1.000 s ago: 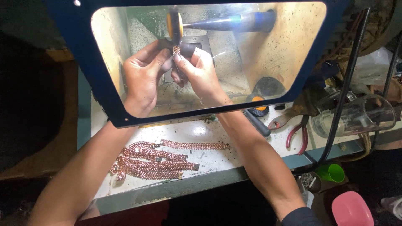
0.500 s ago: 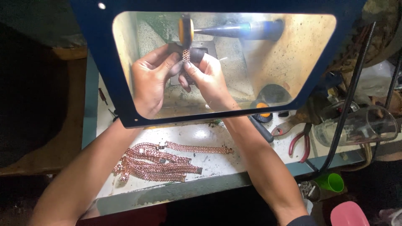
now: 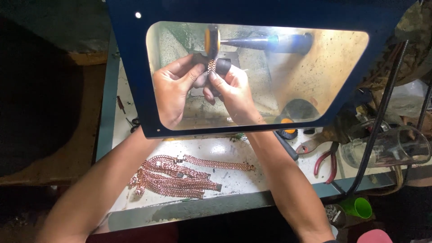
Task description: Polishing stone-encrusted jewelry strips using a bench-mounted polishing wheel inside a protective enclosure.
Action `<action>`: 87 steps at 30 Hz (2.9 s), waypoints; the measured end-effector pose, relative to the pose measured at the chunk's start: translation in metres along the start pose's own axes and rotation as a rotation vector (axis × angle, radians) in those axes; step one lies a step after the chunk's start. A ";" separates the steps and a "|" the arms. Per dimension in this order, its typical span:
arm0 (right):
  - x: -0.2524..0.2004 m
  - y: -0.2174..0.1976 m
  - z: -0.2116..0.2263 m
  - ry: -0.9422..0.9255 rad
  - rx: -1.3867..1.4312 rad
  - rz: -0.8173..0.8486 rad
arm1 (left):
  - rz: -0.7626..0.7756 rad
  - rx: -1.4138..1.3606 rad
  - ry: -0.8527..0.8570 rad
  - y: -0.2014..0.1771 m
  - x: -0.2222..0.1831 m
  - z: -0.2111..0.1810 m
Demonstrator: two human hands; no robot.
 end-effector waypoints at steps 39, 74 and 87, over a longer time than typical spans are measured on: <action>-0.010 -0.039 -0.034 0.188 -0.094 -0.026 | 0.053 0.497 0.138 -0.019 0.012 0.035; 0.000 -0.015 -0.005 -0.059 -0.009 -0.114 | -0.026 -0.053 -0.043 0.007 0.010 0.011; -0.004 -0.009 0.007 -0.057 -0.073 -0.154 | -0.014 -0.015 0.026 0.002 0.011 0.015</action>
Point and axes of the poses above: each hand's wrist, its own x-axis towards the middle knuckle, its own y-axis out of the palm, z = x × y, the point moved 4 cm from there along x, towards the middle knuckle, and after that the axes turned 4 degrees about -x, right-handed, at the moved point
